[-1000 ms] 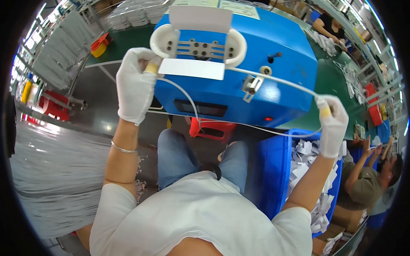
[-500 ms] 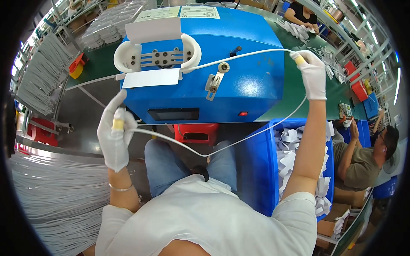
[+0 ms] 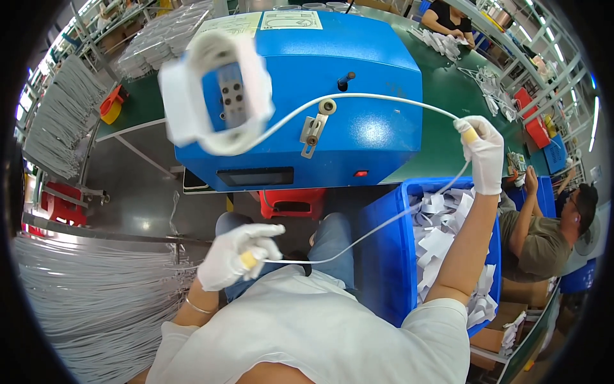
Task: Manually feed individual cables from a bundle into a processing machine and collect the finished parts in a bin.
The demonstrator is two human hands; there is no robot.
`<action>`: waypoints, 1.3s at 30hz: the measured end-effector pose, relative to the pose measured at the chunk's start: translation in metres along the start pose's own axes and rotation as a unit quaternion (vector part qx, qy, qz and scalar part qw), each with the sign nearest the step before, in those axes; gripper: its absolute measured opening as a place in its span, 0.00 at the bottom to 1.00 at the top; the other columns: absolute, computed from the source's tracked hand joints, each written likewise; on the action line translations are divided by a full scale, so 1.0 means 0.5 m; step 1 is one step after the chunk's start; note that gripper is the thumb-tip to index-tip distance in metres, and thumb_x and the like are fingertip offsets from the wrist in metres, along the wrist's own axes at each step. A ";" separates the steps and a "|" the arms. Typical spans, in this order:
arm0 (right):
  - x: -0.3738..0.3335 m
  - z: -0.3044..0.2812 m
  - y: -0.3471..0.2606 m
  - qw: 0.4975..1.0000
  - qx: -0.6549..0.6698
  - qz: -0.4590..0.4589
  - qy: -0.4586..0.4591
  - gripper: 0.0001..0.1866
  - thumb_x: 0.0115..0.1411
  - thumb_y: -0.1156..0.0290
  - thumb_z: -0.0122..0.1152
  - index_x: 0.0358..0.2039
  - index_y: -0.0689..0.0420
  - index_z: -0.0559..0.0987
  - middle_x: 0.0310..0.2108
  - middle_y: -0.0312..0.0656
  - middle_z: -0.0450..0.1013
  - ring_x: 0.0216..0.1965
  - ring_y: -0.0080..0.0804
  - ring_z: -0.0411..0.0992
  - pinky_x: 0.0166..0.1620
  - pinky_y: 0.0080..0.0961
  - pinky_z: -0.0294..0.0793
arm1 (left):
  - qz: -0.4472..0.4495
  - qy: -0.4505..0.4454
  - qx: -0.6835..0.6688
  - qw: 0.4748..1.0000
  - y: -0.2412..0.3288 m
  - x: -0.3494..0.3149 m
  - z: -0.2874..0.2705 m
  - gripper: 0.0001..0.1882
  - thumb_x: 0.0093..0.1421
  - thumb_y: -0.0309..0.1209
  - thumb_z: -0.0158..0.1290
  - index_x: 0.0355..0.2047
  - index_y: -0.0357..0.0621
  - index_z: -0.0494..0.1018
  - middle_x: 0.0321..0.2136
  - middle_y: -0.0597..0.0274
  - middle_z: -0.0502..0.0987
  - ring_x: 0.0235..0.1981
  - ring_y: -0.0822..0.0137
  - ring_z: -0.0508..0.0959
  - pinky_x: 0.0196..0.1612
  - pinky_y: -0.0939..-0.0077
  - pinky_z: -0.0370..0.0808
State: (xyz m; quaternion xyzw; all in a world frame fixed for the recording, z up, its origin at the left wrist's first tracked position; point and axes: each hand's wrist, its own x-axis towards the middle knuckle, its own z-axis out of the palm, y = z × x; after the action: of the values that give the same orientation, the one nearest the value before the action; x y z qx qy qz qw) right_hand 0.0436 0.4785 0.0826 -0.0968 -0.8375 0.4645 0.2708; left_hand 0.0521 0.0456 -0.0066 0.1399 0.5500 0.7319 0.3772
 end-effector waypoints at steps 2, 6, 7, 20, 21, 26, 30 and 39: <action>-0.015 0.012 -0.014 0.999 -0.025 0.028 0.013 0.07 0.59 0.67 0.59 0.31 0.58 0.78 0.16 0.24 0.61 0.14 0.09 0.53 0.18 0.11 0.47 | -0.048 -0.033 0.003 0.998 -0.022 0.012 0.010 0.22 0.62 0.27 0.49 0.57 0.40 0.64 0.36 0.61 0.74 0.24 0.81 0.67 0.24 0.89 0.65; -0.024 0.017 -0.019 1.000 -0.006 0.029 -0.002 0.07 0.59 0.68 0.60 0.29 0.58 0.78 0.14 0.23 0.60 0.13 0.09 0.53 0.17 0.10 0.47 | -0.062 -0.047 0.041 0.996 -0.064 0.036 0.027 0.22 0.62 0.27 0.49 0.57 0.40 0.64 0.39 0.59 0.74 0.25 0.78 0.70 0.28 0.86 0.70; -0.027 0.021 -0.022 0.999 -0.011 0.046 -0.005 0.07 0.59 0.67 0.60 0.29 0.58 0.77 0.14 0.23 0.60 0.13 0.09 0.52 0.17 0.10 0.46 | -0.056 -0.045 0.038 0.997 -0.073 0.039 0.029 0.22 0.62 0.27 0.49 0.56 0.37 0.63 0.39 0.56 0.75 0.24 0.76 0.71 0.29 0.84 0.71; -0.099 0.133 -0.102 0.958 0.182 0.067 -0.209 0.13 0.59 0.65 0.57 0.27 0.65 0.75 0.10 0.30 0.61 0.09 0.16 0.57 0.14 0.15 0.61 | -0.093 -0.102 0.083 0.987 -0.127 0.054 0.031 0.22 0.62 0.28 0.49 0.56 0.36 0.63 0.45 0.52 0.75 0.48 0.67 0.74 0.53 0.73 0.69; -0.106 0.153 -0.110 0.945 0.212 0.106 -0.223 0.14 0.59 0.64 0.57 0.26 0.65 0.75 0.10 0.30 0.60 0.08 0.16 0.56 0.14 0.16 0.63 | -0.095 -0.103 0.086 0.986 -0.129 0.056 0.033 0.22 0.62 0.28 0.49 0.56 0.36 0.63 0.45 0.52 0.75 0.48 0.67 0.74 0.53 0.73 0.69; -0.165 0.182 -0.115 0.869 0.361 0.211 -0.266 0.18 0.65 0.61 0.48 0.22 0.59 0.70 0.11 0.28 0.55 0.08 0.16 0.54 0.15 0.24 0.74 | -0.084 -0.140 0.217 0.963 -0.120 0.042 0.026 0.21 0.62 0.32 0.50 0.55 0.40 0.66 0.45 0.54 0.75 0.47 0.66 0.75 0.53 0.73 0.68; -0.209 0.200 -0.103 0.833 0.453 0.199 -0.246 0.18 0.66 0.59 0.46 0.23 0.57 0.70 0.11 0.27 0.52 0.08 0.17 0.53 0.16 0.26 0.75 | -0.080 -0.177 0.308 0.932 -0.109 0.048 0.026 0.20 0.62 0.34 0.48 0.53 0.42 0.68 0.44 0.54 0.76 0.44 0.63 0.76 0.51 0.73 0.69; -0.209 0.218 -0.127 0.872 0.412 0.189 -0.184 0.18 0.66 0.60 0.45 0.22 0.57 0.69 0.11 0.28 0.53 0.08 0.17 0.53 0.15 0.23 0.73 | -0.025 -0.239 0.386 0.891 -0.089 0.091 0.051 0.20 0.59 0.32 0.49 0.52 0.45 0.70 0.40 0.51 0.76 0.40 0.56 0.76 0.47 0.69 0.71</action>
State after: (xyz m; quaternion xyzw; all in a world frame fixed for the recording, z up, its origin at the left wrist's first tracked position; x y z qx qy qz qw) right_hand 0.0773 0.3211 0.0512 -0.0455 -0.5704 0.8194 0.0345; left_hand 0.0546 0.1004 -0.0478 0.4320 0.6854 0.3967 0.4315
